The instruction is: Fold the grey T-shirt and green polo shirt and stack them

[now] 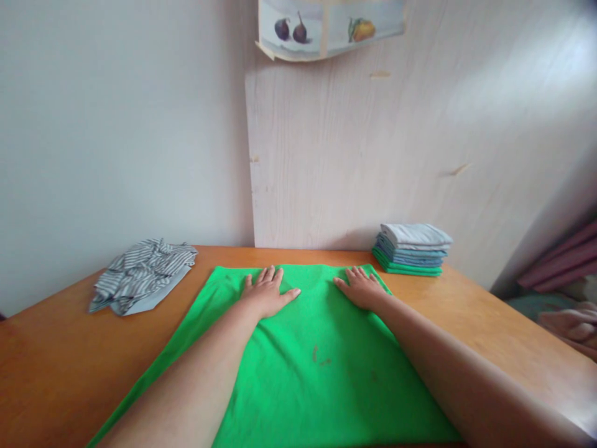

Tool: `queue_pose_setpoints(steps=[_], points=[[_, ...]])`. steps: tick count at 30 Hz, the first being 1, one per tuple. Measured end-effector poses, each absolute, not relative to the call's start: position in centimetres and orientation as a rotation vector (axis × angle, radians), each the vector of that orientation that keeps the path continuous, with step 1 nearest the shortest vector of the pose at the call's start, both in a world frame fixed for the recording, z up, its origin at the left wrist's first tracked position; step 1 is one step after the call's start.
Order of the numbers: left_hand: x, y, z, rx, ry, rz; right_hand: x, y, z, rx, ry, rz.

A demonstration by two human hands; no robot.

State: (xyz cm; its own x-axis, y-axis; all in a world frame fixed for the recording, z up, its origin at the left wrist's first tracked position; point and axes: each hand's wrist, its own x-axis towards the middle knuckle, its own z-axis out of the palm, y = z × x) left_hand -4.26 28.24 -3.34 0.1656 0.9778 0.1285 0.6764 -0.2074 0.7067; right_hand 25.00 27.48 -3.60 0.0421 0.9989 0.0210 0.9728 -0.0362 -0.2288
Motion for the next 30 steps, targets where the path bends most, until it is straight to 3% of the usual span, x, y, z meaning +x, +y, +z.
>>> queue_pose_setpoints(steps=[12,22,30], points=[[-4.1,27.1,-2.1,2.235,1.686,0.511,28.4,27.3,-5.1,-2.010,-1.836,0.286],[-11.7,22.4,-2.2,1.679,1.617,1.172,31.7,23.4,-4.4,-1.800,-1.679,0.523],[-16.1,16.9,-3.5,1.699,1.760,1.078,32.1,19.3,-6.9,-1.901,-1.806,0.338]])
